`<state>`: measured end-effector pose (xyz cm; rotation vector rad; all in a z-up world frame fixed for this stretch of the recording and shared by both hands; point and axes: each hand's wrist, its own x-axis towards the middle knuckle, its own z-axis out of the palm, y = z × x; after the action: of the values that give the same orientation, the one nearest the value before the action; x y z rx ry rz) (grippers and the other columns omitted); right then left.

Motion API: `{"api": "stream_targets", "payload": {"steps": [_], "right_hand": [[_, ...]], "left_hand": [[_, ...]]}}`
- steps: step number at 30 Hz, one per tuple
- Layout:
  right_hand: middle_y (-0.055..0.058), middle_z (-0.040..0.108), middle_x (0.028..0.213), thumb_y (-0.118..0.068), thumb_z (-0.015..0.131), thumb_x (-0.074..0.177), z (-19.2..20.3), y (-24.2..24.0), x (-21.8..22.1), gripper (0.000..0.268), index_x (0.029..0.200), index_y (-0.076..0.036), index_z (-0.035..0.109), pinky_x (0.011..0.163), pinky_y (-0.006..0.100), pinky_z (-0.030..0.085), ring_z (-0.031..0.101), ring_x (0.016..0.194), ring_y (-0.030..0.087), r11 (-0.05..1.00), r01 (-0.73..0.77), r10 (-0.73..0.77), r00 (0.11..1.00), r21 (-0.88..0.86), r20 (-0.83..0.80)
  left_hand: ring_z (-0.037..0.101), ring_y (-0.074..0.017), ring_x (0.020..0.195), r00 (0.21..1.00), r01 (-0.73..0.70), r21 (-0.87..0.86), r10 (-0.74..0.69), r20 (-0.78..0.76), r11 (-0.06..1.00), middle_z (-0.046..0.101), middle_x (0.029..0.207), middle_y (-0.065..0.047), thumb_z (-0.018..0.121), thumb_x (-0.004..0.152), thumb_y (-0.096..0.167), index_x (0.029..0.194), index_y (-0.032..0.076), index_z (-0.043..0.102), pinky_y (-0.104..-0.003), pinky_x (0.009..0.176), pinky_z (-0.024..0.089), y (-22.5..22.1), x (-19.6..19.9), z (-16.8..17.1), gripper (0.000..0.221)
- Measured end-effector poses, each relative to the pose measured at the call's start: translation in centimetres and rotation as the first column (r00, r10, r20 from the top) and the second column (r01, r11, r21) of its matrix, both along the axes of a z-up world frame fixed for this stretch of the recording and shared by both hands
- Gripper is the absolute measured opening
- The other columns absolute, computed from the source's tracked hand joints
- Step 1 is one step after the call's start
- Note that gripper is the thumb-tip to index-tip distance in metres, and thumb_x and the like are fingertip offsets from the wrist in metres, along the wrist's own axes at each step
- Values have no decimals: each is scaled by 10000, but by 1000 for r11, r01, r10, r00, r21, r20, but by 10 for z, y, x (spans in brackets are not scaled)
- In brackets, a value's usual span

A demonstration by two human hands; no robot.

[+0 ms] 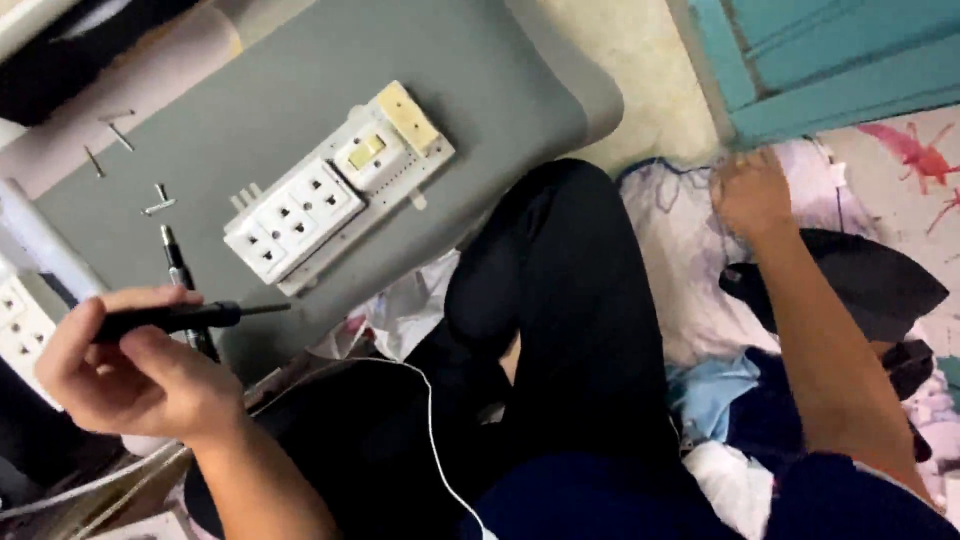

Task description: Assembling an electrical power strip by fitting sockets and switches into a plastic base and securing them with a screwdriver.

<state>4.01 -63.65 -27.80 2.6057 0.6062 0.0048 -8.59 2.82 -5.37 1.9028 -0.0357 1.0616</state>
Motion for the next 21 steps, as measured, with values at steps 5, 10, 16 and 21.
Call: {"api": "stream_targets", "payload": {"steps": [5, 10, 16, 21], "right_hand": [[231, 672, 1155, -5, 574, 839, 8, -2, -10, 258, 1055, 71, 692, 1008, 389, 468, 614, 1108, 364, 793, 91, -123, 992, 603, 13], [70, 702, 782, -227, 638, 942, -14, -51, 49, 194, 806, -116, 720, 897, 377, 477, 677, 795, 298, 950, 127, -227, 907, 284, 354], [169, 535, 1304, -159, 661, 1067, -38, -47, 16, 561, 1450, -27, 274, 957, 398, 461, 545, 1180, 277, -25, 366, -607, 734, 930, -305], [110, 578, 1020, -79, 762, 981, -34, -59, 15, 408, 1102, -84, 372, 808, 287, 477, 565, 917, 131, 14, 334, -538, 797, 942, -274]], "left_hand": [[560, -392, 601, 1000, -3, 8, 4, -30, 1000, 536, 809, -372, 458, 1112, 132, 1200, -53, 392, -391, 587, 435, 2, 2, -6, 215], [571, -376, 682, 998, 57, -50, -58, -20, 997, 552, 827, -321, 477, 1082, 105, 1239, 30, 423, -379, 687, 425, 1, 4, -14, 182], [594, -274, 771, 998, 40, -126, -47, -47, 991, 637, 897, -213, 484, 1031, 116, 1126, 38, 486, -362, 784, 481, -6, 3, 4, 123], [631, -277, 781, 990, 134, -104, -138, -29, 986, 652, 889, -212, 481, 1014, 63, 1155, 5, 528, -342, 739, 490, -6, 9, 16, 160]]}}
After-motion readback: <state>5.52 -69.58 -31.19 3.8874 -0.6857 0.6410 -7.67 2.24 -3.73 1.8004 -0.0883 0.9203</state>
